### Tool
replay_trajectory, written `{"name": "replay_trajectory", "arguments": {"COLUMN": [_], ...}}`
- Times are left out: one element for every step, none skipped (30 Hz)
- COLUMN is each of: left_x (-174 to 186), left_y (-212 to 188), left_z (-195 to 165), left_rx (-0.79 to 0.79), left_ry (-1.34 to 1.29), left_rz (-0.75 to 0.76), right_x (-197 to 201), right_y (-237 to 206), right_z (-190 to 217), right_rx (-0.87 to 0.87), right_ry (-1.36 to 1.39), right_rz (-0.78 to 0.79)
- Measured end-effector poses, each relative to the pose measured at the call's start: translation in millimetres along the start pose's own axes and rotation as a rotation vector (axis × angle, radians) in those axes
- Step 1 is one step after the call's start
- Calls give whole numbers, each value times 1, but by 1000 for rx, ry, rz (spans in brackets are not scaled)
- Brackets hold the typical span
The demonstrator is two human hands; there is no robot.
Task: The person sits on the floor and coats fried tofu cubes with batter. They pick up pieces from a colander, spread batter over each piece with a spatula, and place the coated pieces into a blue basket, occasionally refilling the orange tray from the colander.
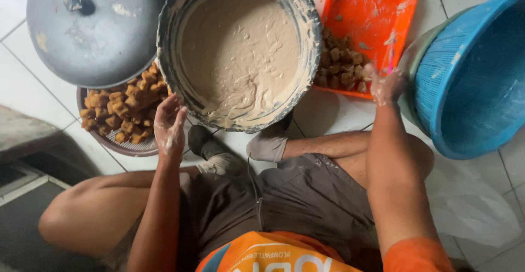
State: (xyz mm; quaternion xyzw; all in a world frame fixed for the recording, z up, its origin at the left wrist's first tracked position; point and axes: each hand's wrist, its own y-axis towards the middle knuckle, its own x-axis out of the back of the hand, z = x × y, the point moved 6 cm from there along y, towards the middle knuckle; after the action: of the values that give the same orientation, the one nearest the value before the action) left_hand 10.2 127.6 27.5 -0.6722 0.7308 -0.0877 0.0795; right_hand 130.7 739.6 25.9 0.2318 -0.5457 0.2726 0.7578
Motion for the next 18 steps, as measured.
{"name": "replay_trajectory", "arguments": {"left_x": [6, 11, 20, 29, 37, 44, 54, 62, 70, 75, 79, 84, 84, 84, 84, 84, 85, 85], "left_y": [3, 6, 10, 17, 25, 32, 36, 39, 40, 38, 36, 33, 32, 30, 28, 26, 24, 23], "left_z": [11, 23, 33, 38, 43, 47, 52, 56, 59, 60, 62, 64, 66, 69, 72, 70, 69, 68], "left_rx": [59, 117, 172, 121, 67, 11, 1, -6, -16, 15, 49, 84, 115, 151, 188, 161, 135, 110], "left_ry": [-67, -135, -201, -221, -239, -257, -192, -129, -68, 45, 156, 265, 414, 562, 711, 780, 851, 923], "left_rz": [-44, -94, -152, -211, -268, -323, -397, -466, -532, -558, -579, -596, -527, -453, -372, -332, -295, -259], "right_x": [3, 7, 3, -2, -6, -5, -3, -3, -8, -14, -21, -32, -50, -68, -79, -90, -99, -110], "right_y": [0, 1, -1, -6, -14, -23, -36, -47, -61, -77, -88, -102, -113, -123, -131, -139, -147, -153], "right_z": [8, 20, 31, 45, 64, 88, 112, 134, 160, 182, 200, 216, 224, 228, 234, 239, 244, 244], "right_rx": [38, 80, -6, -96, -190, -124, -57, 9, 117, 225, 394, 556, 545, 530, 605, 682, 762, 785], "right_ry": [114, 230, 461, 690, 914, 893, 868, 841, 784, 724, 496, 264, 152, 36, -24, -81, -135, -227], "right_rz": [-28, -52, 73, 206, 345, 436, 527, 612, 711, 803, 755, 695, 751, 808, 763, 718, 672, 674]}}
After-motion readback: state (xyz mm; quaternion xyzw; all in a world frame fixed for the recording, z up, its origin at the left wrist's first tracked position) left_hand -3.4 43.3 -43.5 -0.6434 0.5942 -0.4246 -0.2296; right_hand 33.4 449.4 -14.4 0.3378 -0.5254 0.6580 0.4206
